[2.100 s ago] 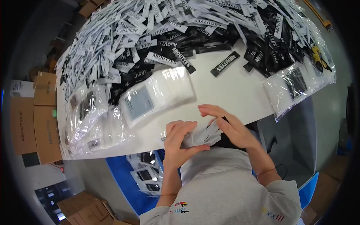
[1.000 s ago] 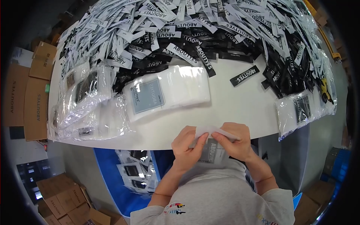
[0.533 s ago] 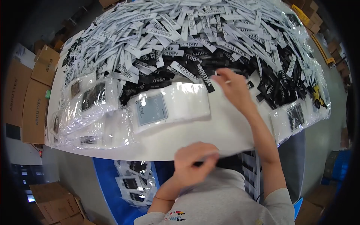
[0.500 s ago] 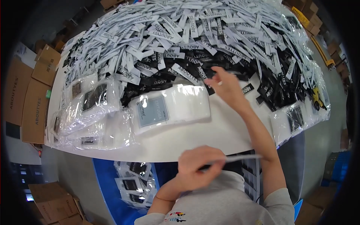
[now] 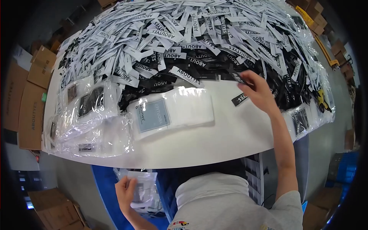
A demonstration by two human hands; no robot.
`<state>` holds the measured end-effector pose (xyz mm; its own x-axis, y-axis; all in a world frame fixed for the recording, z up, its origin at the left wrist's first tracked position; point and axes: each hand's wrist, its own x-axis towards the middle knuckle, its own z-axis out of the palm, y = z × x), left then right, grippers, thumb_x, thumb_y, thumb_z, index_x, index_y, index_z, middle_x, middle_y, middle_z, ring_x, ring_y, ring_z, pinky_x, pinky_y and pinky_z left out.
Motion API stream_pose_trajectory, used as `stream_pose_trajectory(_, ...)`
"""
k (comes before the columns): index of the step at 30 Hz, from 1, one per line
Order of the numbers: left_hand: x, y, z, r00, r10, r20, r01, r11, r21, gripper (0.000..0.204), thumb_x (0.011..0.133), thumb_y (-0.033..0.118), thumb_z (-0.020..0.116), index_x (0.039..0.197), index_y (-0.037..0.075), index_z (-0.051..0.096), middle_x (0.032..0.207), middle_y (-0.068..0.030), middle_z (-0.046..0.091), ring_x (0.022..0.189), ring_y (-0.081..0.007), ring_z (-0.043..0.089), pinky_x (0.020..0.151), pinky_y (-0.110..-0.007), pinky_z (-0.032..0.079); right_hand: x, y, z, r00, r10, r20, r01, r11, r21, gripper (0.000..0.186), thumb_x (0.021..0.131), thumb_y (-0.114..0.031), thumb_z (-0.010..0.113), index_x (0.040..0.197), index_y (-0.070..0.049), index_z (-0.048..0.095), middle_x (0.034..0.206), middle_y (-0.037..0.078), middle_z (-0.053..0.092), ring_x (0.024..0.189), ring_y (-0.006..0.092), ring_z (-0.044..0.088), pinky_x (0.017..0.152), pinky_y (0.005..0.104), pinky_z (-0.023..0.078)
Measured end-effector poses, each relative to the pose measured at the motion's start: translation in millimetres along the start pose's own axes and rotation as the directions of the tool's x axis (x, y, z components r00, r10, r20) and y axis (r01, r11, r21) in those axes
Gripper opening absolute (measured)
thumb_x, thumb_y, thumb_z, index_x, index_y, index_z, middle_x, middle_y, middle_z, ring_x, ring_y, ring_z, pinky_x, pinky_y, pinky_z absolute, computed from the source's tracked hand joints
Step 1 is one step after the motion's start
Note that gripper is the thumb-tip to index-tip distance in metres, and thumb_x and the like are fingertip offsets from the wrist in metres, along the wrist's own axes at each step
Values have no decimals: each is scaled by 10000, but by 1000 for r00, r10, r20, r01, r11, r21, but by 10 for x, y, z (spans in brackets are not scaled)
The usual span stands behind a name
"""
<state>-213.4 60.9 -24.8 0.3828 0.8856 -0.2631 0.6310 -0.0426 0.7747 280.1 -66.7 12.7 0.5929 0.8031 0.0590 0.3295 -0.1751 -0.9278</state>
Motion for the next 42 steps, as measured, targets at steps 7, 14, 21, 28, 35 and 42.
stream_pose_trajectory(7, -35, -968, 27, 981, 181, -74, -72, 687, 723, 469, 655, 286, 779, 941, -42, 604, 948, -216, 619, 907, -399, 568, 792, -445, 445, 629, 145, 1096, 974, -218, 68, 211, 741, -638, 273, 838, -226, 635, 957, -2, 535, 992, 192, 557, 913, 350, 559, 750, 417, 463)
stream_pose_trajectory(14, -109, 900, 1016, 828, 543, 143, -483, 819, -309, 118, 735, -12, 700, 847, -5, 663, 774, -100, 664, 717, -208, 638, 655, -279, 499, 483, 112, 779, 948, -303, -100, 243, 890, -386, 205, 885, -185, 576, 934, 9, 534, 881, 197, 549, 829, 377, 522, 714, 437, 410)
stream_pose_trajectory(21, 27, 2161, 1044, 241, 971, -14, -952, 233, -200, 331, 643, 144, 788, 935, 49, 665, 867, -88, 664, 790, -299, 630, 725, -376, 525, 490, 471, 339, 915, -354, -195, 206, 823, -529, 225, 859, -163, 623, 964, 22, 549, 851, 162, 555, 809, 331, 553, 680, 394, 423)
stream_pose_trajectory(28, 1207, 1470, 1172, 516, 802, 300, -840, 406, 359, 416, 660, 160, 771, 1035, 44, 636, 1067, -82, 579, 1001, -295, 525, 839, -378, 464, -333, 185, 192, 908, -191, -373, 207, 978, 4, 110, 883, -111, 590, 951, -34, 551, 815, 4, 572, 742, 77, 525, 646, 202, 414)
stream_pose_trajectory(35, 1350, 1258, 1194, 363, 896, 255, -923, 309, 228, 257, 736, 105, 723, 966, 16, 651, 940, -92, 652, 855, -249, 607, 729, -335, 504, -760, 212, 284, 896, -1, -443, 143, 947, 288, 85, 906, -108, 550, 882, -30, 571, 676, -5, 547, 562, 35, 460, 498, 200, 343)
stream_pose_trajectory(42, 659, 1436, 1391, -46, 962, 269, -904, -155, 399, 229, 757, 114, 715, 956, 21, 653, 980, -78, 658, 879, -184, 632, 727, -293, 520, -1047, -139, 618, 946, 246, 211, -300, 911, 283, 218, 883, -161, 581, 732, -9, 625, 568, -6, 528, 485, 51, 444, 427, 212, 314)
